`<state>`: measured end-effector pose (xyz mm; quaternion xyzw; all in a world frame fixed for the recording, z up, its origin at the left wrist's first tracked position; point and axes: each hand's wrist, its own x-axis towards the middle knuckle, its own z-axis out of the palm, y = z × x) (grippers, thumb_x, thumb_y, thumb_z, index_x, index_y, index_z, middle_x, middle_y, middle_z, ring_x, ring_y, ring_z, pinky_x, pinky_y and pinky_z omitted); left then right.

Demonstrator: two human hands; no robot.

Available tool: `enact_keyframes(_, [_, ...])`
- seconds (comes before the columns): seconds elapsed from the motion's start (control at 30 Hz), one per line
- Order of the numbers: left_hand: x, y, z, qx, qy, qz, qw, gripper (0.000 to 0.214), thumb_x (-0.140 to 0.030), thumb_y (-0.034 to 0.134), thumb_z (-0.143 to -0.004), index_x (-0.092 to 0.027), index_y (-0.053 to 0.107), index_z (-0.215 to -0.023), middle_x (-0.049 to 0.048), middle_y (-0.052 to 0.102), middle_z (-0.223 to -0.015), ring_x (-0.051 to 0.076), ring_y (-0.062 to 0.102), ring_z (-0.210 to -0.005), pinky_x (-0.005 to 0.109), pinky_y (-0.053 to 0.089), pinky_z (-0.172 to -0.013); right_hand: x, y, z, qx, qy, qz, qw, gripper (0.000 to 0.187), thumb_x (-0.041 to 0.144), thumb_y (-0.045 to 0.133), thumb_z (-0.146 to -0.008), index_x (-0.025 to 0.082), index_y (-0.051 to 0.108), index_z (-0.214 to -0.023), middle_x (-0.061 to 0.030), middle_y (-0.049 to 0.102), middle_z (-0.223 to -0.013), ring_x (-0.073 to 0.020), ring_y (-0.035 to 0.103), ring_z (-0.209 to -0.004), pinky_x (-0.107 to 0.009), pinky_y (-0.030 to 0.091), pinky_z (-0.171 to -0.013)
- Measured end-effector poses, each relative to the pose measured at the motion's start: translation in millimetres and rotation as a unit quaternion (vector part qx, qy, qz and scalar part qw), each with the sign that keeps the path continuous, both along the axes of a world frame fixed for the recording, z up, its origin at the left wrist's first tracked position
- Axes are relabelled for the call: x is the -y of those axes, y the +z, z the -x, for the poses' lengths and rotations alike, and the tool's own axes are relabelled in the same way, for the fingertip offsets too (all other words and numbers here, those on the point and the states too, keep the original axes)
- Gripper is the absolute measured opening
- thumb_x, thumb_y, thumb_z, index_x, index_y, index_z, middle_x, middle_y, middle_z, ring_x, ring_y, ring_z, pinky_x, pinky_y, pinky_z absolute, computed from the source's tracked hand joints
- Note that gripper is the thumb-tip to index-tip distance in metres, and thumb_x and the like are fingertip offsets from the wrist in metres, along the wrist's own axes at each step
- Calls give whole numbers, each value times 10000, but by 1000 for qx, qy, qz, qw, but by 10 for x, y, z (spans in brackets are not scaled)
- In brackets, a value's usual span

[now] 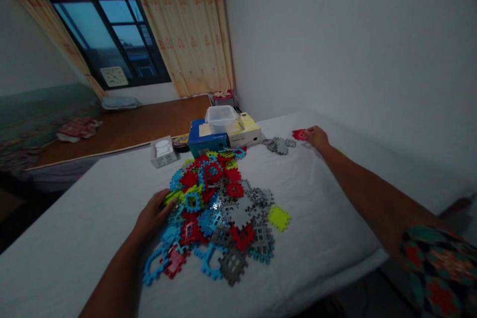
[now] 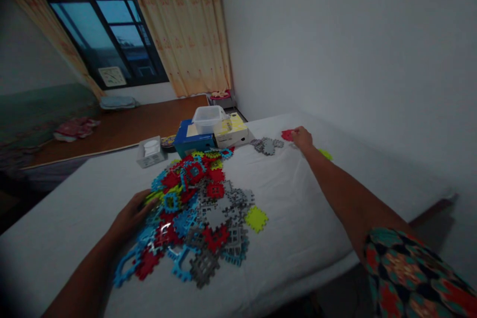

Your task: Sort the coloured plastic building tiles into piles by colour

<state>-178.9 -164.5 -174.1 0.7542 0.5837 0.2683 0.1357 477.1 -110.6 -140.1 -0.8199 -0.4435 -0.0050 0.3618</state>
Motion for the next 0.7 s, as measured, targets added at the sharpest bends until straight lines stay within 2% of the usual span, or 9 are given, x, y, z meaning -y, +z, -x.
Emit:
enact_keyframes(0.07, [-1, 4, -3, -6, 6, -2, 1000, 713, -742, 458, -784, -178, 615, -1191, 124, 641, -1255, 284, 603, -1175, 400, 451, -1050, 5, -46, -277, 4, -39, 6, 999, 272, 243, 544, -836, 130, 705, -1024, -137, 721, -1047, -238, 659, -957, -334, 480, -844])
enact_keyframes(0.17, [3, 14, -12, -17, 20, -1, 1000, 734, -748, 446, -773, -165, 620, -1184, 136, 643, -1248, 290, 612, -1160, 405, 458, -1042, 25, -85, -470, -3, -49, 6, 999, 275, 189, 528, -804, 108, 715, -989, -153, 717, -1026, -254, 655, -972, -352, 474, -874])
enact_keyframes(0.33, [17, 34, -34, -21, 22, -8, 1000, 696, -719, 455, -782, -171, 625, -1174, 129, 649, -1246, 291, 618, -1144, 416, 472, -1022, 71, -34, -463, -14, -71, -8, 997, 381, 126, 531, -746, 80, 677, -1095, -201, 680, -1083, -298, 635, -1038, -433, 471, -906])
enact_keyframes(0.4, [23, 40, -43, -17, 20, -10, 1000, 688, -721, 461, -780, -174, 631, -1161, 127, 653, -1238, 292, 620, -1132, 419, 478, -1011, 83, 10, -362, -9, -75, -25, 997, 421, 115, 492, -767, 104, 652, -1156, -200, 656, -1142, -293, 621, -1071, -456, 463, -924])
enact_keyframes(0.43, [27, 42, -47, -13, 19, -12, 1000, 686, -725, 460, -779, -177, 634, -1154, 124, 656, -1229, 292, 621, -1128, 417, 479, -1007, 86, 33, -273, -2, -54, -36, 998, 418, 119, 478, -783, 119, 648, -1165, -193, 650, -1162, -286, 617, -1080, -458, 460, -933])
enact_keyframes(0.5, [35, 45, -56, -7, 17, -15, 1000, 688, -734, 457, -778, -181, 640, -1145, 115, 662, -1211, 289, 623, -1114, 411, 485, -997, 96, 76, 10, 18, 29, -55, 998, 356, 153, 489, -816, 160, 668, -1124, -149, 670, -1152, -259, 621, -1070, -424, 461, -946])
enact_keyframes(0.57, [43, 49, -66, -5, 12, -15, 1000, 699, -736, 454, -781, -176, 636, -1158, 117, 657, -1211, 286, 621, -1110, 410, 484, -995, 141, 107, 434, 23, 171, -49, 984, 262, 211, 541, -834, 186, 699, -1042, -99, 712, -1069, -231, 641, -1008, -369, 481, -919])
enact_keyframes(0.63, [50, 56, -75, -4, 5, -9, 1000, 710, -732, 451, -788, -165, 627, -1177, 128, 649, -1220, 288, 614, -1116, 416, 478, -1000, 251, 123, 959, -4, 345, -8, 938, 222, 270, 582, -843, 186, 714, -1000, -75, 736, -976, -214, 661, -910, -331, 509, -844])
enact_keyframes(0.7, [57, 64, -86, -2, -2, -6, 1000, 703, -728, 450, -797, -170, 626, -1186, 129, 649, -1219, 290, 606, -1123, 424, 469, -1009, 420, 126, 1504, -44, 497, 33, 866, 262, 349, 578, -872, 181, 719, -1015, -64, 741, -940, -193, 671, -840, -307, 523, -786])
